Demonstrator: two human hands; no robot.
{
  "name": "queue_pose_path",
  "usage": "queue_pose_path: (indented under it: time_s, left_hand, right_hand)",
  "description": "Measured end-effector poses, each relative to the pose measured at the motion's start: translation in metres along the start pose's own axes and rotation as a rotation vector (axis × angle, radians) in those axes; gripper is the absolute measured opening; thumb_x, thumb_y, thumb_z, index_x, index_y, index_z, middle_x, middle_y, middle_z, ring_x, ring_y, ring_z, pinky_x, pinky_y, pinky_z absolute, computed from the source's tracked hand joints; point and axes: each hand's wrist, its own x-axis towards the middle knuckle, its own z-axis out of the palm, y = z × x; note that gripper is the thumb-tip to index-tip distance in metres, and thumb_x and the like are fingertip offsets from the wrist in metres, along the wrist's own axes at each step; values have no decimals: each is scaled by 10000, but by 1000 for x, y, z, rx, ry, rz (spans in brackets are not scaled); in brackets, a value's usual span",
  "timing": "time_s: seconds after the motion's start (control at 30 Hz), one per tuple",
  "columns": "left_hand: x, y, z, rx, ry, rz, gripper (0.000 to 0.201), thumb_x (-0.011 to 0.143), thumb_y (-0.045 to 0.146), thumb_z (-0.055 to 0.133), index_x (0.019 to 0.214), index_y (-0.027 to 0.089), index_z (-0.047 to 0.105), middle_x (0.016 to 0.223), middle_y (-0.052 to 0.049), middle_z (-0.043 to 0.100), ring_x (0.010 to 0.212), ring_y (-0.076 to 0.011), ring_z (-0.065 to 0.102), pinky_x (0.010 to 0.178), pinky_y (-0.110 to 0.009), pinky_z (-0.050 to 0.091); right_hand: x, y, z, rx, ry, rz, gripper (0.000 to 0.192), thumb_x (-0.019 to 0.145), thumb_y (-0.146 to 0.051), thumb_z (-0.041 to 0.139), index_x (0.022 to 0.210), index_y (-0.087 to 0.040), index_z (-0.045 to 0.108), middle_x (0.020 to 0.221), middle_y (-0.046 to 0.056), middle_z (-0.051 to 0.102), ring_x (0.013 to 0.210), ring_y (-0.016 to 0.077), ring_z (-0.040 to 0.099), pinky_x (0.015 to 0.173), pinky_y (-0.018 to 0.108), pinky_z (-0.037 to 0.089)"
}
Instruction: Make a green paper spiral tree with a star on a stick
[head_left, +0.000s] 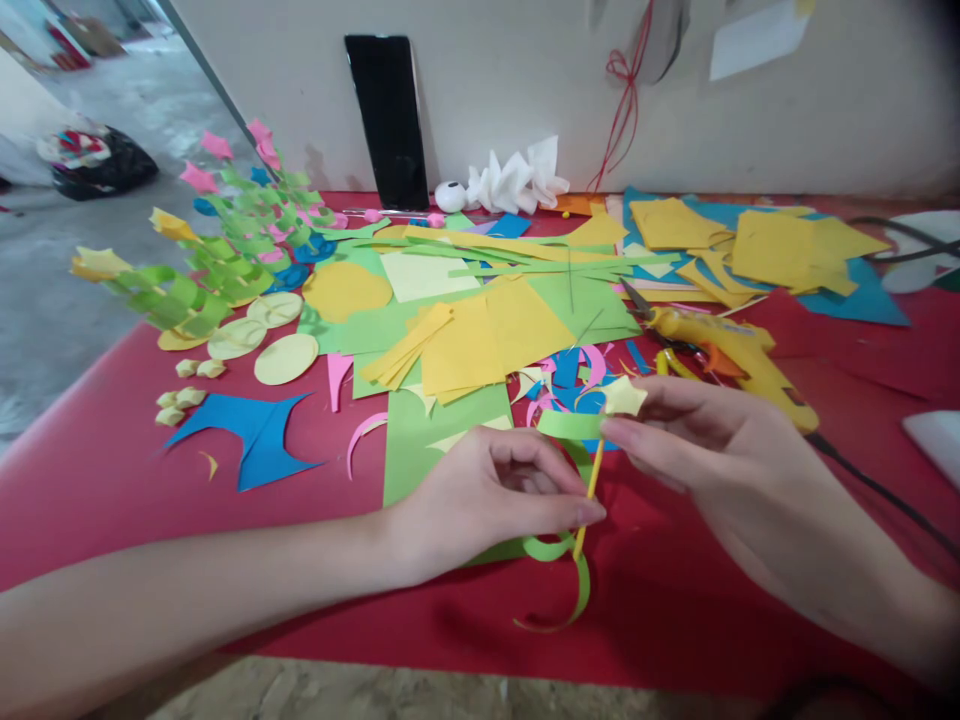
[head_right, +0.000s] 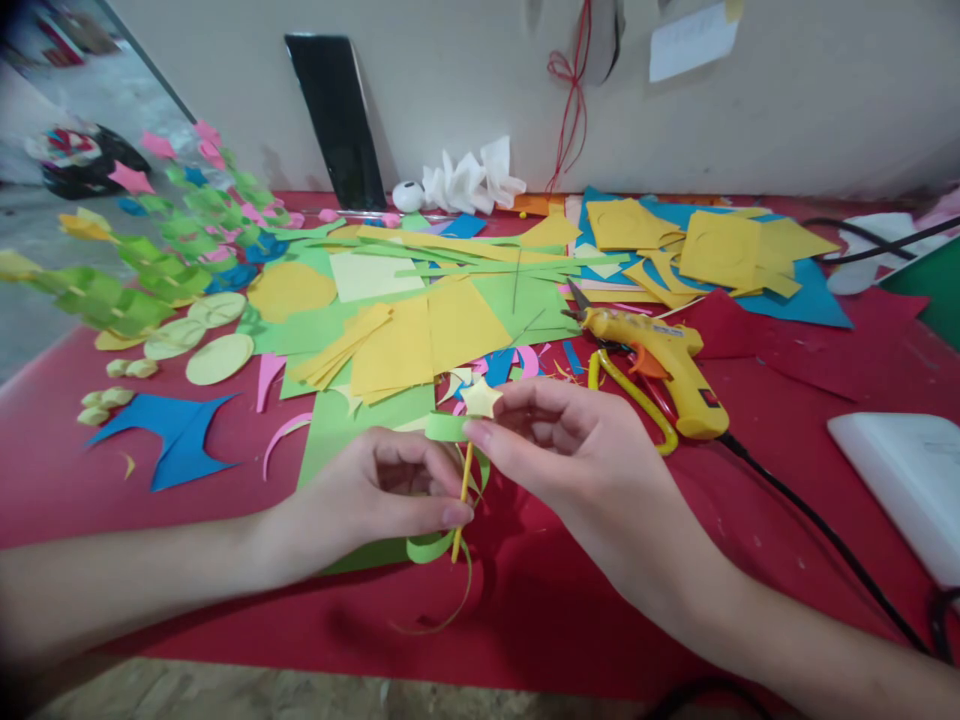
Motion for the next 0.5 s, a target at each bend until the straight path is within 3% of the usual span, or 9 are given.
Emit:
queue_pose_path:
  time_s: [0.33, 0.5]
  left_hand:
    - [-1, 1, 2, 120, -18, 125, 100, 688, 205, 696, 693, 121, 641, 739, -7, 611, 649, -82, 531, 611, -206, 422]
    - [-3, 0, 2, 109, -6, 73, 120, 696, 222, 691, 678, 120, 631, 639, 14, 577, 564, -61, 480, 548, -190, 389]
  right_hand:
    - [-3, -5, -1, 54, 3, 55, 107, 681, -304, 718, 683, -231, 640, 658, -47, 583, 578, 46, 508, 489, 82, 421]
    - [-2, -6, -2, 131, 6, 93, 81, 691, -291, 716, 729, -242, 664, 643, -36, 566, 546, 48, 471, 464, 109, 393]
